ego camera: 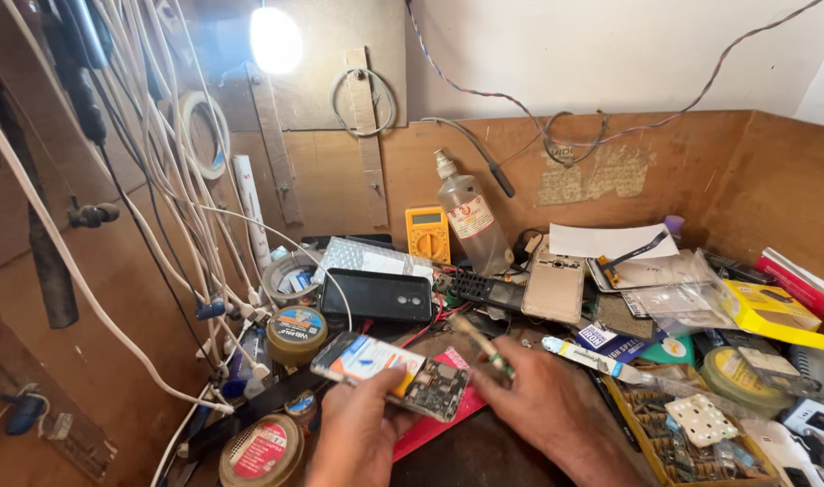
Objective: The person disassembles a smartphone, removes the battery, and uses a small tool to clean or adjust internal components. They then reassemble the phone by reconnecting cables and securing the back cover.
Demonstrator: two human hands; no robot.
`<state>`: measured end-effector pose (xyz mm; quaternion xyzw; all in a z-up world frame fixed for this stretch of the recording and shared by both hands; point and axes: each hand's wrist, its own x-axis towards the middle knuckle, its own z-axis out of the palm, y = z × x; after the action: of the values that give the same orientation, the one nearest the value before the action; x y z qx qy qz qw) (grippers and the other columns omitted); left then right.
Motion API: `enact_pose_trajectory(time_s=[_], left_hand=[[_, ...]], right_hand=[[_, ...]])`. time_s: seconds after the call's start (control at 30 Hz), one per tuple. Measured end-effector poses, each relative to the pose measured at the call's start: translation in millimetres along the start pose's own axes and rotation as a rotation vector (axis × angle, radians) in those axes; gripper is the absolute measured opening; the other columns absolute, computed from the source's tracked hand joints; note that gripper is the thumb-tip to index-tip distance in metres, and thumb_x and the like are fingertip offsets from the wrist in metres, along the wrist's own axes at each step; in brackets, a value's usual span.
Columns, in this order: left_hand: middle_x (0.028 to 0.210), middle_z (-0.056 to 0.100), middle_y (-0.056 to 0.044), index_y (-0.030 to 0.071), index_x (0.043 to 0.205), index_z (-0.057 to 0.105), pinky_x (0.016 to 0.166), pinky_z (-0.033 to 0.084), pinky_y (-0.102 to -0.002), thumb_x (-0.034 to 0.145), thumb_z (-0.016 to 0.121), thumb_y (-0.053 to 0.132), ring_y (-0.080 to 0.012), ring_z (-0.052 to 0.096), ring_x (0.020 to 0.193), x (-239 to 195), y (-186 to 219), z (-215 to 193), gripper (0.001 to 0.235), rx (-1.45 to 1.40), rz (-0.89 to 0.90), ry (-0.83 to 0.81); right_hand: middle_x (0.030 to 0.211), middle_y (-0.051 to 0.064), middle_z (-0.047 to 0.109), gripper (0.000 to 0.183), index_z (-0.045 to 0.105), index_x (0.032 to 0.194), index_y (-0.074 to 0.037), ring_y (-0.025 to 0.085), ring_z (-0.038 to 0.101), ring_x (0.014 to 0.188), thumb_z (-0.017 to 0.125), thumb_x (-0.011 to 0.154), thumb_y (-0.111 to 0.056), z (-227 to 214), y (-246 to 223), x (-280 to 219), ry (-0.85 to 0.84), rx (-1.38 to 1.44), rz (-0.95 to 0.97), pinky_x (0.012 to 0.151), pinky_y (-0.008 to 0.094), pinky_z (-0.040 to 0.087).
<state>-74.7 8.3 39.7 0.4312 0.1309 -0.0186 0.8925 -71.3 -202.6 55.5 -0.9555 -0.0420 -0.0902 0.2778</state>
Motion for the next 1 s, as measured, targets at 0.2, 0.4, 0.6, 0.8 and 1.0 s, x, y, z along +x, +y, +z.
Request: enact_pose_trajectory(time_s=[0.2, 0.4, 0.6, 0.8, 1.0], left_hand=[[0.107, 0.071, -0.022, 0.001, 0.119, 0.058, 0.076, 0.062, -0.061, 0.091, 0.056, 0.0, -0.039, 0.073, 0.092, -3, -30, -9, 0.028, -0.12, -0.033, 0.236], [0.108, 0.071, -0.028, -0.012, 0.121, 0.058, 0.077, 0.064, -0.057, 0.087, 0.055, -0.008, -0.0398, 0.075, 0.092, 11, -73, -16, 0.034, -0.289, 0.111, 0.365], [0.115, 0.066, -0.017, -0.004, 0.124, 0.046, 0.083, 0.058, -0.045, 0.088, 0.061, -0.002, -0.0287, 0.069, 0.1, 24, -84, 13, 0.039, -0.392, 0.206, 0.41], [0.11, 0.068, -0.015, 0.002, 0.119, 0.055, 0.083, 0.057, -0.046, 0.08, 0.06, -0.004, -0.0291, 0.07, 0.097, 9, -68, 15, 0.04, -0.269, 0.163, 0.412], [0.104, 0.068, -0.011, -0.001, 0.113, 0.068, 0.084, 0.049, -0.037, 0.085, 0.07, 0.005, -0.0219, 0.06, 0.092, 13, -65, -14, 0.029, -0.117, -0.084, 0.337]], right_hand=[[0.077, 0.013, 0.077, 0.048, 0.07, 0.115, -0.019, 0.032, 0.075, 0.076, 0.075, 0.077, -0.046, 2, -8, 0, -0.011, -0.06, -0.035, 0.071, 0.046, 0.057], [0.076, 0.016, 0.076, 0.046, 0.07, 0.119, -0.016, 0.034, 0.075, 0.076, 0.074, 0.08, -0.039, 0, -2, 3, 0.064, -0.016, -0.028, 0.07, 0.046, 0.058], [0.073, 0.015, 0.075, 0.038, 0.071, 0.111, -0.014, 0.032, 0.076, 0.07, 0.071, 0.081, -0.038, 6, 0, 4, 0.054, -0.014, -0.05, 0.065, 0.047, 0.057], [0.067, 0.017, 0.074, 0.045, 0.072, 0.111, -0.015, 0.036, 0.073, 0.07, 0.073, 0.082, -0.049, 12, 0, 5, 0.069, -0.045, -0.125, 0.065, 0.049, 0.055], [0.073, 0.02, 0.074, 0.04, 0.071, 0.103, -0.011, 0.039, 0.073, 0.073, 0.069, 0.083, -0.045, 14, -2, 6, 0.028, -0.077, -0.051, 0.07, 0.052, 0.056]])
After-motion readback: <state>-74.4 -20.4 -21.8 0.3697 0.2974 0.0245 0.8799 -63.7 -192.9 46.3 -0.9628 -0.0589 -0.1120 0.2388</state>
